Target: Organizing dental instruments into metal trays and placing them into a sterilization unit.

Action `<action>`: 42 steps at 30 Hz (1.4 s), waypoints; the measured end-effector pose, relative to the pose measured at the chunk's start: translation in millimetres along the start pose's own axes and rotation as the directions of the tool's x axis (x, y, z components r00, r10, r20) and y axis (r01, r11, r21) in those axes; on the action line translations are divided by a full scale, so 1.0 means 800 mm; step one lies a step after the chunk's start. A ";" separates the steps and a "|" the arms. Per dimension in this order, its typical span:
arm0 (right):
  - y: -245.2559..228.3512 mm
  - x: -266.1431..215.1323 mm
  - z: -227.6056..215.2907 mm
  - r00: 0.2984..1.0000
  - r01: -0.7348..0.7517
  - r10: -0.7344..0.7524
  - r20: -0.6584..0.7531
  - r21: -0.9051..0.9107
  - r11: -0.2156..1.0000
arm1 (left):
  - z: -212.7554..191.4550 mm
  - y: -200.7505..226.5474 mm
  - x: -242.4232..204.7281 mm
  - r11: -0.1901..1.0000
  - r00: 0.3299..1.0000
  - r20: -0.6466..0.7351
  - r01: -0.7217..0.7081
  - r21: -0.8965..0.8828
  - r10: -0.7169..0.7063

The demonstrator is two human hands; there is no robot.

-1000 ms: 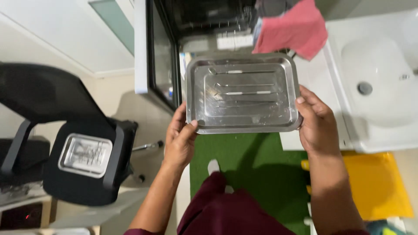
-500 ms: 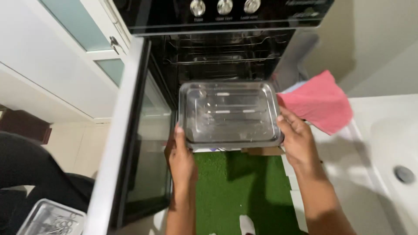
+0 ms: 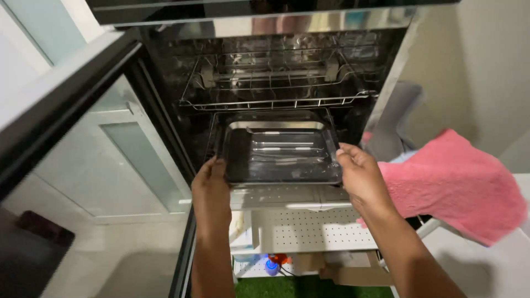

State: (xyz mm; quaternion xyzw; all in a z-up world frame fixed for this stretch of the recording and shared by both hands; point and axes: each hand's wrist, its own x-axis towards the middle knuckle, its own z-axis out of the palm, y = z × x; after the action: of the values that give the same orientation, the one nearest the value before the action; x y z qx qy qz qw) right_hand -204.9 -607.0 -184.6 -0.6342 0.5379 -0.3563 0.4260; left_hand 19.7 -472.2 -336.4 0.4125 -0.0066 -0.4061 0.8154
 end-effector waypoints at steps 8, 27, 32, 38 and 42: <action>0.025 0.065 0.030 0.964 0.193 -0.262 -0.039 -0.570 0.799 | 0.028 0.003 0.047 0.674 0.958 -0.040 -0.169 0.719 0.284; 0.012 0.105 0.066 0.979 0.013 -0.193 -0.064 -0.928 0.373 | 0.036 -0.060 0.157 0.118 0.927 0.245 -0.287 0.951 0.282; 0.025 0.116 0.061 0.976 0.094 -0.216 0.029 -0.950 0.298 | 0.041 -0.046 0.170 0.075 0.976 0.201 -0.207 0.975 0.080; 0.023 0.113 0.063 0.985 0.067 -0.173 0.014 -0.951 0.303 | 0.046 -0.045 0.168 0.007 0.982 0.115 -0.115 0.993 -0.153; 0.025 0.110 0.062 0.991 0.041 -0.137 0.000 -0.953 0.301 | 0.046 -0.048 0.158 0.010 0.989 0.142 -0.142 0.990 -0.039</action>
State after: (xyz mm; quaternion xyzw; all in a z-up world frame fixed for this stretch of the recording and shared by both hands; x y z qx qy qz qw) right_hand -152.4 -687.3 -223.0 -0.7769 0.6252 -0.0198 -0.0719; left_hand 66.4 -594.0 -379.5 0.8385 -0.3575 -0.2797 0.3014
